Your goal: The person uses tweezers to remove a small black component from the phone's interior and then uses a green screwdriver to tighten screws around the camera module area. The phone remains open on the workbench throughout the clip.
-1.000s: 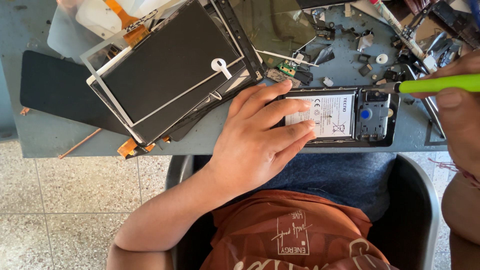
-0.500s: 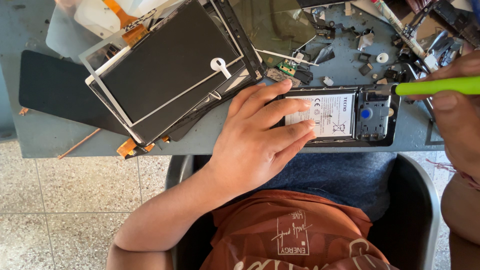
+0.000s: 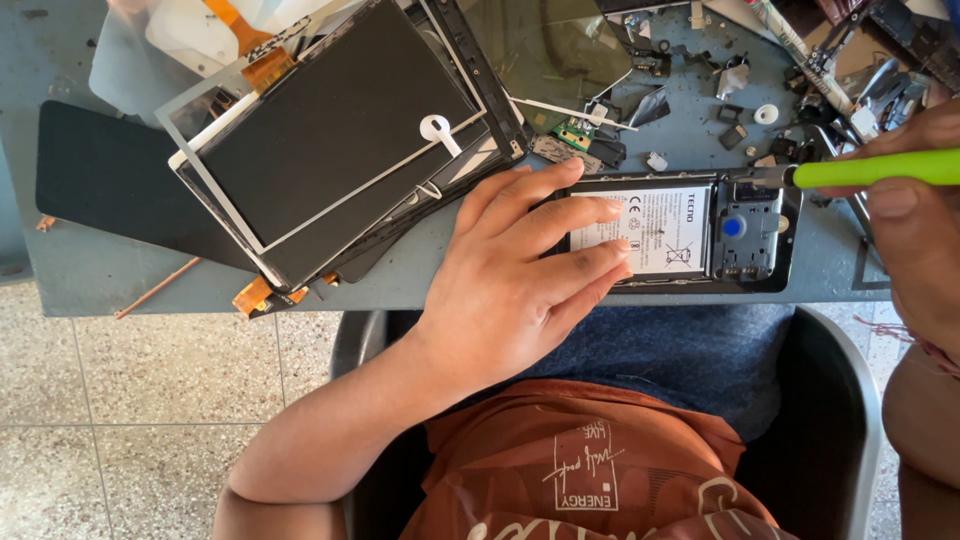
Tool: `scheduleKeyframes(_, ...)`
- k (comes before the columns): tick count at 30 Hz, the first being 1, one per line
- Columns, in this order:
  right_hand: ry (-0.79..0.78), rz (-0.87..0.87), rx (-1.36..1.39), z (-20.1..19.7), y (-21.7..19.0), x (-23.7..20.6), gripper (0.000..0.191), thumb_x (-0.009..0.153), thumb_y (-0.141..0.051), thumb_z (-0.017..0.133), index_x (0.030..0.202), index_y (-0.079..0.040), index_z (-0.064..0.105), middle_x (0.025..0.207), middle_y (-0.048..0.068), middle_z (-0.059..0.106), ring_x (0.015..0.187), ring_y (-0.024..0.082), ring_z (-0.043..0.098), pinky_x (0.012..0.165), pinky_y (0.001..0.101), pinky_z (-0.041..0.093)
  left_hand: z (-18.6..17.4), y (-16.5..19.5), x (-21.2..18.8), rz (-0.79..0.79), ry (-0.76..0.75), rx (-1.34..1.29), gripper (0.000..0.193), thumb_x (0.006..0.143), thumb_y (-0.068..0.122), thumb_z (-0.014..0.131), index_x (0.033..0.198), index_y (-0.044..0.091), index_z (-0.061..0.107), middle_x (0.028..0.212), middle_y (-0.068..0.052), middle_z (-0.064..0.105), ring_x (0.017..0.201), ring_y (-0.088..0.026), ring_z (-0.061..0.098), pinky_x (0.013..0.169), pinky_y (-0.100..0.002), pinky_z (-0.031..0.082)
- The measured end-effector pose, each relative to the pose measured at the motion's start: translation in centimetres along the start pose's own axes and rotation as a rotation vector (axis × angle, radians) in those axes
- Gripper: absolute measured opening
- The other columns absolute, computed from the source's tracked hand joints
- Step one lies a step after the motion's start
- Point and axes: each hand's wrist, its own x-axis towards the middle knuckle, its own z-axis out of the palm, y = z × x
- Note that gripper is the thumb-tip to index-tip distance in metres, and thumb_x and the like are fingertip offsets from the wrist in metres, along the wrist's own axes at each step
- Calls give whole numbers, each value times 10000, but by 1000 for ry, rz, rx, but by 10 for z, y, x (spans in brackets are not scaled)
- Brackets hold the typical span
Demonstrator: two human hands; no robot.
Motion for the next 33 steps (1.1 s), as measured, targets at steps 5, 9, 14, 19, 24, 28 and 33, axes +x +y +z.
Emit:
scheduleKeyframes(5, -11, -20, -14, -1, 2, 2, 188, 1191, -113, 507, 1372, -79, 464, 1168, 107, 554, 1092, 178, 657, 1034, 399, 600, 0, 0, 0, -1, 4, 5, 134, 979, 238, 815, 1065, 141, 779, 1299, -1, 660, 1377, -266, 549, 1179, -468, 419)
scheduleKeyframes(9, -10, 37, -97, -4, 6, 2, 198, 1193, -98, 485, 1381, -75, 427, 1149, 111, 622, 1067, 204, 711, 1002, 411, 626, 0, 0, 0, 0, 4, 8, 134, 978, 237, 814, 1067, 143, 780, 1301, -1, 661, 1379, -265, 546, 1182, -468, 418)
scheduleKeyframes(14, -5, -4, 2, -4, 12, -2, 208, 1198, -114, 507, 1387, -90, 424, 1182, 99, 541, 1053, 188, 653, 1007, 402, 593, 0, 0, 0, -2, 1, 0, 135, 975, 239, 816, 1063, 142, 783, 1295, -3, 662, 1380, -265, 544, 1179, -468, 417)
scheduleKeyframes(19, 11, 17, -12, -3, 13, -5, 163, 1230, -106, 509, 1369, -87, 425, 1197, 101, 520, 1053, 194, 642, 1036, 405, 586, 2, -1, 0, -2, 5, 0, 141, 974, 239, 818, 1067, 139, 783, 1297, -4, 661, 1380, -267, 543, 1181, -471, 416)
scheduleKeyframes(24, -17, -4, -3, -3, 9, 0, 191, 1194, -98, 510, 1364, -86, 426, 1192, 98, 526, 1067, 182, 639, 1044, 408, 608, 1, -1, 1, -1, 2, 0, 142, 973, 237, 818, 1069, 141, 779, 1299, -1, 662, 1380, -267, 545, 1181, -471, 417)
scheduleKeyframes(28, -77, -22, -90, -6, 3, 7, 185, 1136, -130, 535, 1298, -63, 477, 1155, 115, 567, 1028, 181, 655, 982, 380, 605, 0, -1, 1, 0, 2, -3, 145, 974, 233, 818, 1078, 141, 776, 1295, -4, 662, 1374, -271, 550, 1174, -470, 421)
scheduleKeyframes(33, -106, 28, -239, -13, 7, 27, 166, 1069, -144, 605, 1194, -41, 567, 1079, 134, 611, 924, 183, 658, 854, 337, 581, -1, 3, 3, 5, 12, 4, 144, 964, 222, 823, 1075, 144, 775, 1294, -7, 662, 1363, -274, 557, 1161, -467, 426)
